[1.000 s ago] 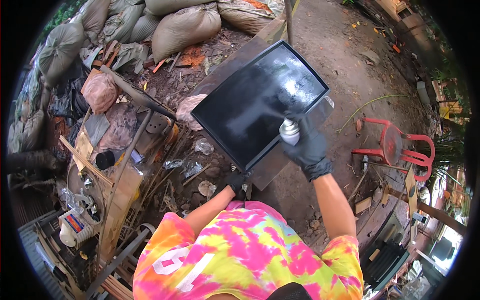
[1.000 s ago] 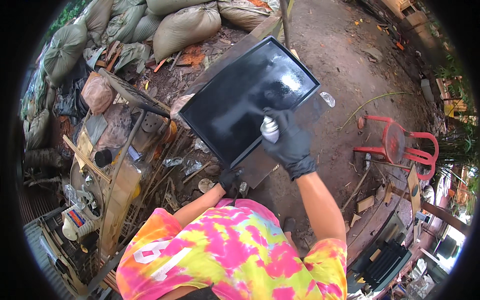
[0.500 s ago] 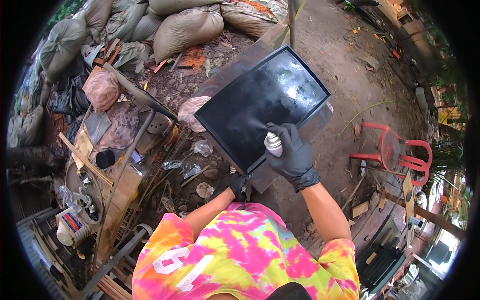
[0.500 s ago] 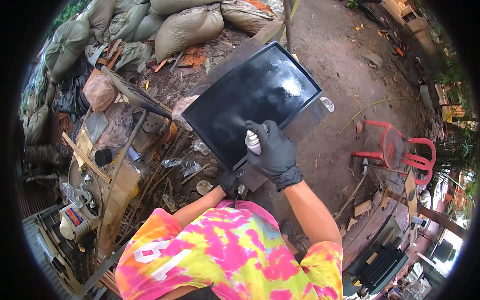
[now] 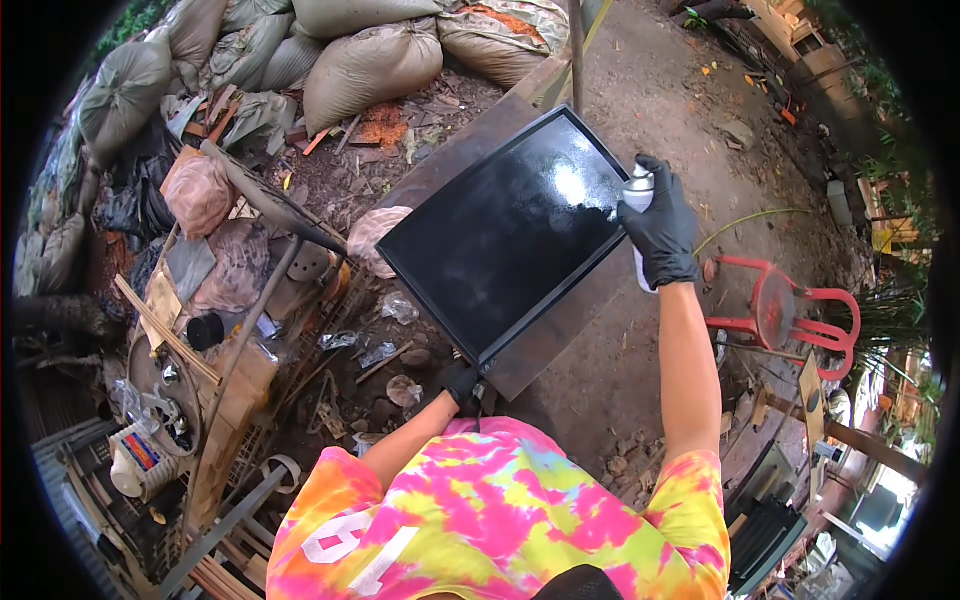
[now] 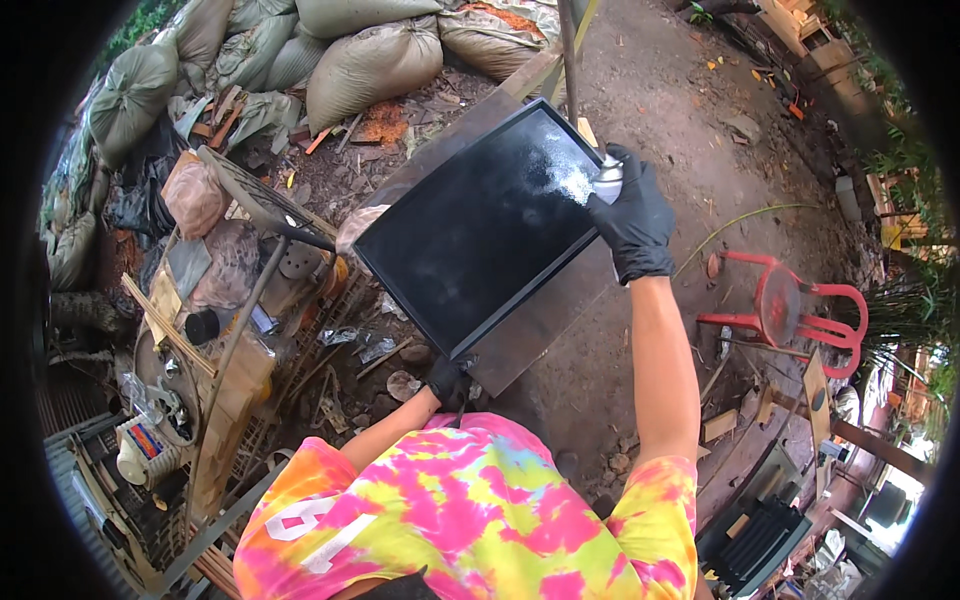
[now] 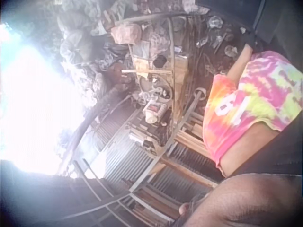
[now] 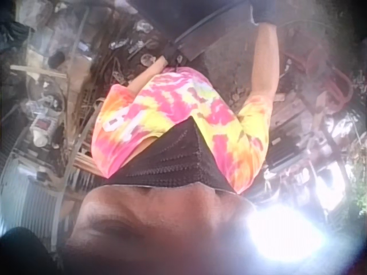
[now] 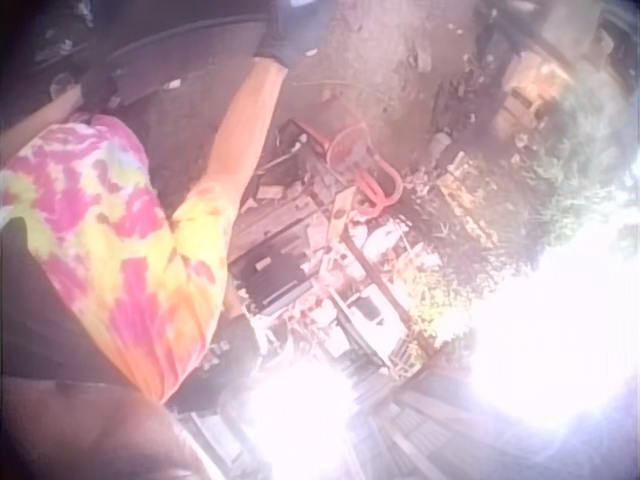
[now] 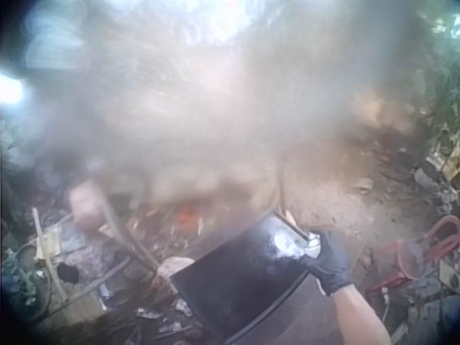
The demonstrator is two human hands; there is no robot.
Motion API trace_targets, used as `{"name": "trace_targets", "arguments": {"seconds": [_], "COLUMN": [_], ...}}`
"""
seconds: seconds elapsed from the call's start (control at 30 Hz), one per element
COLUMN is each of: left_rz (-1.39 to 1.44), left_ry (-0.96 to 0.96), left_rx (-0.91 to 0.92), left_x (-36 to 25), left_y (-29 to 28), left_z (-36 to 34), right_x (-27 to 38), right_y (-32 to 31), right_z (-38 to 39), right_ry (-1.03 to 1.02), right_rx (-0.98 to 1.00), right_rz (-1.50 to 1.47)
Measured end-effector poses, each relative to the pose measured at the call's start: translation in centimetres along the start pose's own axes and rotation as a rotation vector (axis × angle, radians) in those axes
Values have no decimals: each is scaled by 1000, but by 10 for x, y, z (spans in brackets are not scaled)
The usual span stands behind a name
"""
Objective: The person is spray painting a flat black panel with a spray can, moving the can in controlled strokes across the surface.
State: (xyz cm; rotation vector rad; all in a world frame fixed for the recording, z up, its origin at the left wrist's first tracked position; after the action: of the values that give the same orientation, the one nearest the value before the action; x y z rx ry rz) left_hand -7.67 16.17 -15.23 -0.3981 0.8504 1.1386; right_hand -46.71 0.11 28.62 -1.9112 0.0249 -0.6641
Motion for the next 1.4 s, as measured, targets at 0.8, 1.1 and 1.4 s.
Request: {"name": "trace_targets", "arguments": {"seconds": [0.8,1.1,1.4], "left_rz": [285,84,122], "left_ry": [-125,-233,-230], "left_rx": [165,113,95], "left_x": [-73,-54,-11], "left_y": [25,13,14], "left_z": [31,19,-11], "right_x": [122,112,153], "right_y": [0,-22,-1], "right_z": [192,205,163], "right_ry": [-259,-146,-244], "right_rx": [390,323,11], "right_rz": [-222,-137,-402]}}
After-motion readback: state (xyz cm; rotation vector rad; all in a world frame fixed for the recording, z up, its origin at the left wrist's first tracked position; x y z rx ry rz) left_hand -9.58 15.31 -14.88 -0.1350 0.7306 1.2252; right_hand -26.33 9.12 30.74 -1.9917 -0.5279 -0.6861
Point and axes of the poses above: each hand's wrist, its own z-axis away from the middle knuckle, its own y-axis out of the palm, x = y × z, the point moved 5 cm from there along -z, towards the middle knuckle, and after that the axes turned 1 degree about -y, right-handed, at the moved point
